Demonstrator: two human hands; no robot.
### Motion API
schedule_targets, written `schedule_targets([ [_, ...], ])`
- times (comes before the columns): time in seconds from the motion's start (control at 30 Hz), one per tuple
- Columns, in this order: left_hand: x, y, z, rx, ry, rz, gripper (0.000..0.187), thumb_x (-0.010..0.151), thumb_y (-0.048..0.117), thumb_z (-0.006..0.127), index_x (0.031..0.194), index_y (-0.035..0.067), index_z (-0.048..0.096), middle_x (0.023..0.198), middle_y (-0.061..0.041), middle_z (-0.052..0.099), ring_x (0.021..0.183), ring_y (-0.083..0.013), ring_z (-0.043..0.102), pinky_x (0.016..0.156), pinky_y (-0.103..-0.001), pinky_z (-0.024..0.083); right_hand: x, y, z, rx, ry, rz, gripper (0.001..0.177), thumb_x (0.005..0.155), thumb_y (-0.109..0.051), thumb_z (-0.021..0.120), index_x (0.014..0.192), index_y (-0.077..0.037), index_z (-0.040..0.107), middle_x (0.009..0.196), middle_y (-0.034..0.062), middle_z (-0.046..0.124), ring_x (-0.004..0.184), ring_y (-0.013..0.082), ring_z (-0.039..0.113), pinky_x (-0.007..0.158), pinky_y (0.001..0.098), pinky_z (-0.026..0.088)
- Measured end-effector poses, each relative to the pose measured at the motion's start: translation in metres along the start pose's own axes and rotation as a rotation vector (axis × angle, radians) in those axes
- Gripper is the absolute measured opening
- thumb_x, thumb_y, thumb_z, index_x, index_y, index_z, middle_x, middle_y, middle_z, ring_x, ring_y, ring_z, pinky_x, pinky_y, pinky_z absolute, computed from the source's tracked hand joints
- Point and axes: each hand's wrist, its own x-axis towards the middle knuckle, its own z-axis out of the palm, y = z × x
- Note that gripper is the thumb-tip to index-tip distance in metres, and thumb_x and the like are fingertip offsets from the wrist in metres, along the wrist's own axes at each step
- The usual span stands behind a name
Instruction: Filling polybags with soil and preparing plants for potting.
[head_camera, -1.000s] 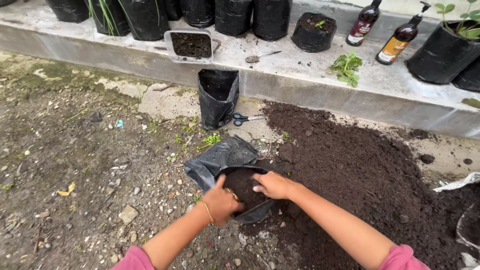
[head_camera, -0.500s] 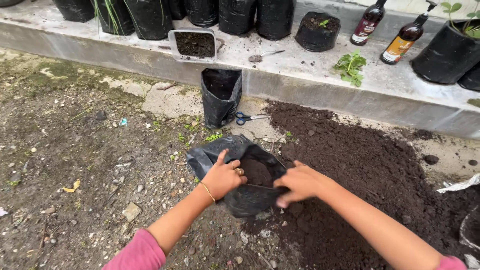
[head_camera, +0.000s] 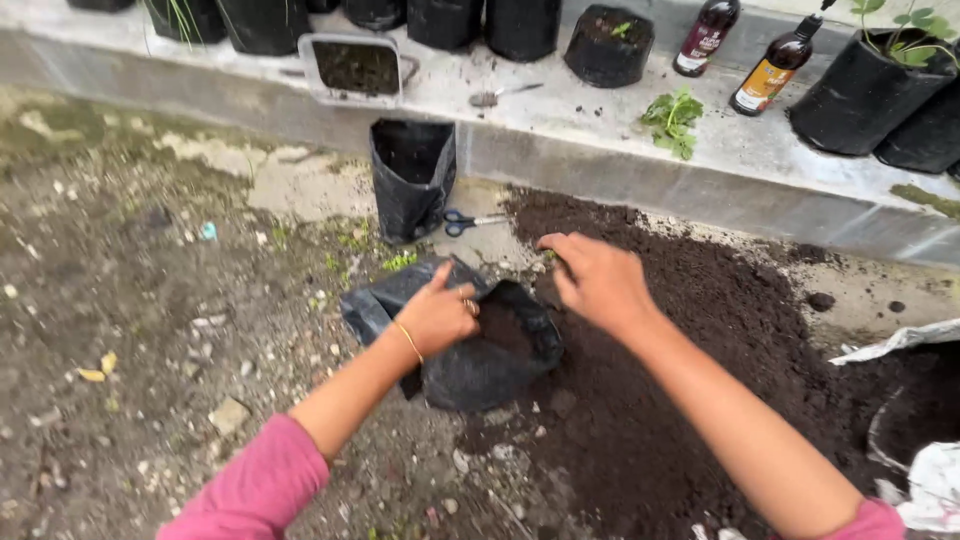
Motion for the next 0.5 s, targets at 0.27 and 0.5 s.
schedule_targets([
  [0.27, -0.045, 0.004, 0.035, -0.015, -0.323, 0.010, 0.016, 0.089, 0.020, 0.063, 0.078, 0.022, 0.075, 0.100, 0.004, 0.074, 0.114, -0.0203, 0.065, 0.112, -0.054, 0.033, -0.047, 0.029, 0.172, 0.039, -0.880, 0.516, 0.067, 0.086, -0.075, 0.061, 0.080, -0.009, 0.074, 0.079, 0.0074, 0.073, 0.078, 0.0242, 0.073, 0.059, 0.0370, 0.049],
  [0.5, -0.077, -0.023, -0.009, -0.122, -0.270, -0.217, 0.011, 0.081, 0.022, 0.068, 0.083, 0.027, 0.077, 0.091, 0.004, 0.071, 0.106, -0.0167, 0.066, 0.116, -0.062, 0.024, -0.047, -0.016, 0.091, -0.017, -0.639, 0.323, 0.042, 0.094, -0.045, 0.063, 0.079, -0.008, 0.074, 0.074, 0.0122, 0.072, 0.078, 0.0320, 0.072, 0.071, 0.0461, 0.055],
])
